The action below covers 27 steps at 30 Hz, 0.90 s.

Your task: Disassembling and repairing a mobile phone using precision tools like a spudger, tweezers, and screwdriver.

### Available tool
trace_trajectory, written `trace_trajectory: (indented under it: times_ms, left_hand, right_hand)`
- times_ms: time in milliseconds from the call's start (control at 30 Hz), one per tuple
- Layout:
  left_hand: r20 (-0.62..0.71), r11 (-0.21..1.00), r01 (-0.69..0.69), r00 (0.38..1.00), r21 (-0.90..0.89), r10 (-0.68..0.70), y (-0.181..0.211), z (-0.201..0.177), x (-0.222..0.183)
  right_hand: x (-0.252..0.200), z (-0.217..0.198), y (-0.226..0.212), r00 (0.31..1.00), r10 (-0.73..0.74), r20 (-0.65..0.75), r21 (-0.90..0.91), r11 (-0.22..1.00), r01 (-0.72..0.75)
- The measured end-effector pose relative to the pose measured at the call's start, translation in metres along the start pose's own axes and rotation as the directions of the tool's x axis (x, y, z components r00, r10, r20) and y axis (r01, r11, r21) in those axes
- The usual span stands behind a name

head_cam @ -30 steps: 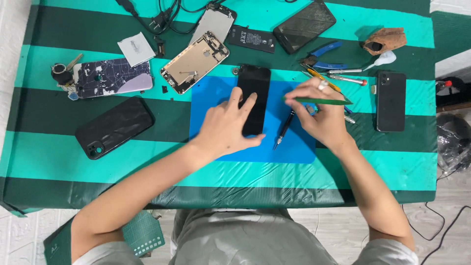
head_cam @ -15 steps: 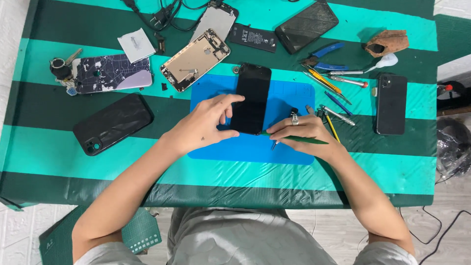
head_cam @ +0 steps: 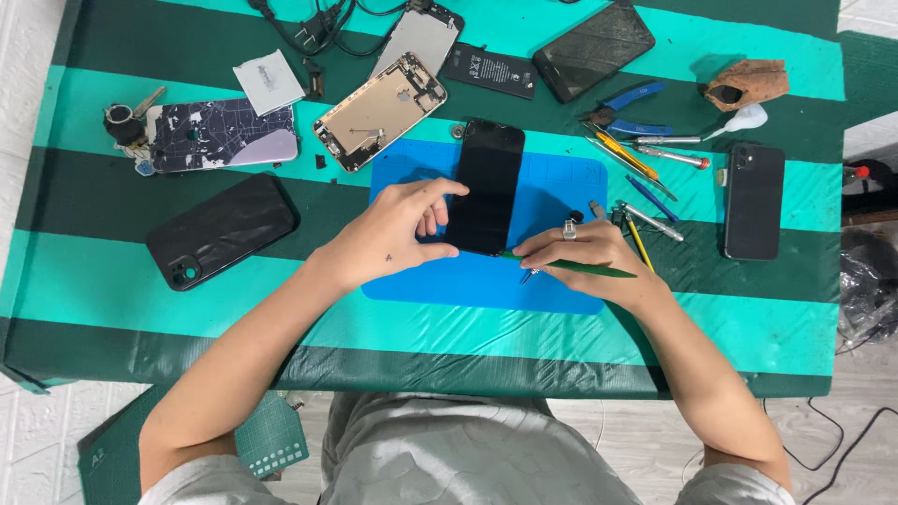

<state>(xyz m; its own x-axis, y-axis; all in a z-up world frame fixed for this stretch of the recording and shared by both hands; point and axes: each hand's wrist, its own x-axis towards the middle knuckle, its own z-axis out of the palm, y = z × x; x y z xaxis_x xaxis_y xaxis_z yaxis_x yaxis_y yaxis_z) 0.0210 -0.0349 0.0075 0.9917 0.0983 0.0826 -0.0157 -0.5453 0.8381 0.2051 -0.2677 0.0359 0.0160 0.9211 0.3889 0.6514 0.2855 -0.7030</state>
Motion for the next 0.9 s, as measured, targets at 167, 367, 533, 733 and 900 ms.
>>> trace_trajectory:
  times_ms: [167,367,533,733,900]
  left_hand:
    - [0.012,1.0,0.025,1.0,-0.005,-0.025,0.002,-0.001,0.001]
    - [0.032,1.0,0.021,0.999,0.016,-0.022,0.005,-0.005,0.003]
    - [0.037,1.0,0.008,0.999,0.01,-0.008,0.005,-0.005,0.003]
    - [0.043,1.0,-0.016,0.999,0.026,0.015,0.004,-0.004,0.002]
    - [0.055,0.998,-0.027,0.998,0.049,0.024,0.006,-0.005,0.004]
  right_hand:
    - [0.012,0.003,-0.019,0.998,0.06,0.027,-0.074,0.996,-0.058]
    - [-0.005,0.019,-0.019,0.989,-0.149,-0.017,-0.267,0.954,0.139]
    - [-0.025,0.029,0.001,0.941,-0.338,0.031,-0.39,0.862,0.323]
    - [-0.027,0.039,0.004,0.836,-0.52,0.173,-0.597,0.62,0.509]
    - [-0.002,0.021,-0.018,0.975,-0.219,0.034,-0.305,0.927,0.219]
